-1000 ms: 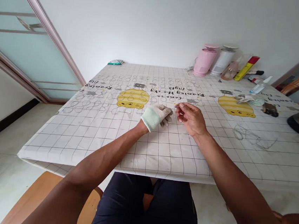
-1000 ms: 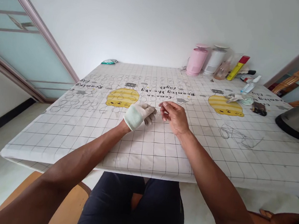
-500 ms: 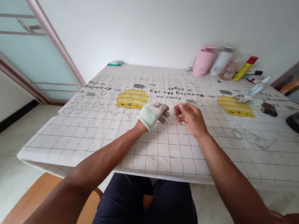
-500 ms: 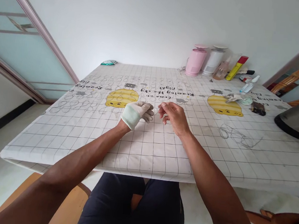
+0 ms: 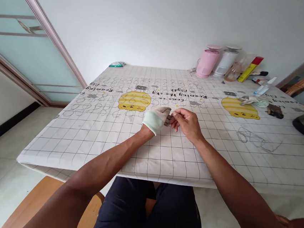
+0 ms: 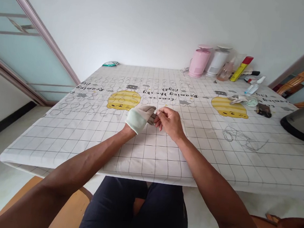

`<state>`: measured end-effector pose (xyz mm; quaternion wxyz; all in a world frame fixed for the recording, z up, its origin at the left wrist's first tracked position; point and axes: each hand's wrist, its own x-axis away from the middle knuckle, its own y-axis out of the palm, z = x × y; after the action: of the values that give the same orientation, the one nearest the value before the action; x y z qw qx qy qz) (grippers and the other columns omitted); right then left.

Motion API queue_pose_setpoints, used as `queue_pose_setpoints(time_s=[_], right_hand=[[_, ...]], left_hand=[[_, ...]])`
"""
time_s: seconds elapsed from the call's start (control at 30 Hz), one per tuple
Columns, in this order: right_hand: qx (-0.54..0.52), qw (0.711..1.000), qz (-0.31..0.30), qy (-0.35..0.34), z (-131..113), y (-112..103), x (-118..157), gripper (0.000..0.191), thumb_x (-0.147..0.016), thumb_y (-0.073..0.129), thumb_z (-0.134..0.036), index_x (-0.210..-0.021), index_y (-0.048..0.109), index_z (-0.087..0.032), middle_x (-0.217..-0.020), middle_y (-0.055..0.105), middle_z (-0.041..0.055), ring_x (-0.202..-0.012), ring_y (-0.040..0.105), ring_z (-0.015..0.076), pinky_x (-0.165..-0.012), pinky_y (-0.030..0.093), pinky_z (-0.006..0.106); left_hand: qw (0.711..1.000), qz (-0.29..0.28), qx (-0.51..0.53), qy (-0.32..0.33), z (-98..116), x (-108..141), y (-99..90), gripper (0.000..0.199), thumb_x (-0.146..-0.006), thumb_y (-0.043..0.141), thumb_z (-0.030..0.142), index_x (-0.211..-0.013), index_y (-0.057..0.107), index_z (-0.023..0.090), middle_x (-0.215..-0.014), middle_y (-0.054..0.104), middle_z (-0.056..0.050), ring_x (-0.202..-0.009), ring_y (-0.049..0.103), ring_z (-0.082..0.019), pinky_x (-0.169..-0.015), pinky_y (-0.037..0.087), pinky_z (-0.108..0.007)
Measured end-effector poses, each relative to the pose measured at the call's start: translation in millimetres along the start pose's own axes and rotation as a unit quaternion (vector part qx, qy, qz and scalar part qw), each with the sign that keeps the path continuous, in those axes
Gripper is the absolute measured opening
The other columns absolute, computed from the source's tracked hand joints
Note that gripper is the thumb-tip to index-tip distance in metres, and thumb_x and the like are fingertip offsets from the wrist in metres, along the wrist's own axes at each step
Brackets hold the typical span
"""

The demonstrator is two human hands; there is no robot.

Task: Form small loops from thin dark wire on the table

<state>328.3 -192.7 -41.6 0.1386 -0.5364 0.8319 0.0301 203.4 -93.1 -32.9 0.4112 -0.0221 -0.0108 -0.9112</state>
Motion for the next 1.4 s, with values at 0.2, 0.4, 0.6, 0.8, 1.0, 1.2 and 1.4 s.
queue_pose_setpoints(time_s=[0.2, 0.4, 0.6, 0.8, 1.0, 1.2, 1.4], right_hand=[[-0.039, 0.998, -0.028, 0.026, 4, -4, -3, 0.041, -0.088, 0.083, -0.06, -0.082, 0.072, -0.021, -0.068, 0.072, 0.0057, -0.052, 0.064, 0.0174, -0.04, 0.047, 0.029], [-0.088, 0.996, 0.0, 0.016, 3, -11, -5, 0.032, -0.088, 0.086, -0.05, -0.085, 0.075, -0.02, -0.071, 0.072, 0.0052, -0.054, 0.062, 0.0153, -0.04, 0.044, 0.025], [-0.069, 0.998, 0.014, 0.0, 2, -12, -5, 0.032, -0.09, 0.083, -0.05, -0.086, 0.077, -0.019, -0.071, 0.072, 0.0046, -0.055, 0.061, 0.0141, -0.041, 0.042, 0.024], [0.036, 0.997, 0.067, -0.035, 2, -7, -2, 0.028, -0.095, 0.075, -0.045, -0.081, 0.073, -0.021, -0.068, 0.071, 0.0029, -0.053, 0.059, 0.0143, -0.043, 0.041, 0.026], [0.191, 0.967, 0.111, -0.124, 2, -1, 3, 0.031, -0.1, 0.069, -0.041, -0.076, 0.069, -0.022, -0.066, 0.069, 0.001, -0.054, 0.057, 0.0133, -0.054, 0.045, 0.028], [-0.028, 0.999, 0.041, -0.022, -3, -8, -2, 0.039, -0.094, 0.076, -0.06, -0.096, 0.078, -0.021, -0.083, 0.074, 0.0064, -0.064, 0.063, 0.0162, -0.044, 0.041, 0.026], [-0.108, 0.992, 0.056, -0.036, -7, -13, -4, 0.036, -0.09, 0.082, -0.057, -0.099, 0.082, -0.022, -0.09, 0.071, 0.0072, -0.072, 0.064, 0.0163, -0.046, 0.042, 0.025]], left_hand=[[0.994, -0.066, -0.069, 0.055, 1, 2, -2.0, 0.037, -0.103, 0.056, 0.025, -0.067, 0.064, 0.02, -0.066, 0.067, -0.002, -0.057, 0.063, -0.013, -0.055, 0.049, -0.023], [0.999, -0.043, -0.008, 0.029, 13, 10, -4.5, 0.024, -0.104, 0.054, 0.025, -0.111, 0.074, 0.013, -0.091, 0.079, -0.009, -0.075, 0.076, -0.019, -0.065, 0.059, -0.026], [0.998, -0.022, 0.016, 0.054, 14, 14, -8.1, 0.039, -0.105, 0.055, 0.036, -0.128, 0.069, 0.008, -0.108, 0.081, -0.016, -0.081, 0.077, -0.019, -0.069, 0.06, -0.027], [0.999, 0.01, -0.019, 0.037, 17, 15, -1.5, 0.026, -0.1, 0.064, 0.036, -0.105, 0.075, 0.013, -0.094, 0.08, -0.011, -0.068, 0.072, -0.016, -0.06, 0.056, -0.026], [1.0, 0.0, 0.0, 0.021, 14, 9, -1.2, 0.016, -0.097, 0.063, 0.02, -0.101, 0.077, 0.013, -0.085, 0.077, -0.006, -0.064, 0.068, -0.012, -0.058, 0.053, -0.024], [0.999, 0.033, -0.012, 0.024, 14, 5, -5.4, 0.016, -0.097, 0.062, 0.017, -0.1, 0.077, 0.014, -0.081, 0.076, -0.004, -0.062, 0.067, -0.012, -0.055, 0.052, -0.023], [0.996, 0.031, -0.075, 0.024, 20, 10, -3.7, 0.018, -0.097, 0.061, 0.019, -0.093, 0.078, 0.015, -0.077, 0.074, -0.003, -0.06, 0.065, -0.011, -0.054, 0.05, -0.022]])
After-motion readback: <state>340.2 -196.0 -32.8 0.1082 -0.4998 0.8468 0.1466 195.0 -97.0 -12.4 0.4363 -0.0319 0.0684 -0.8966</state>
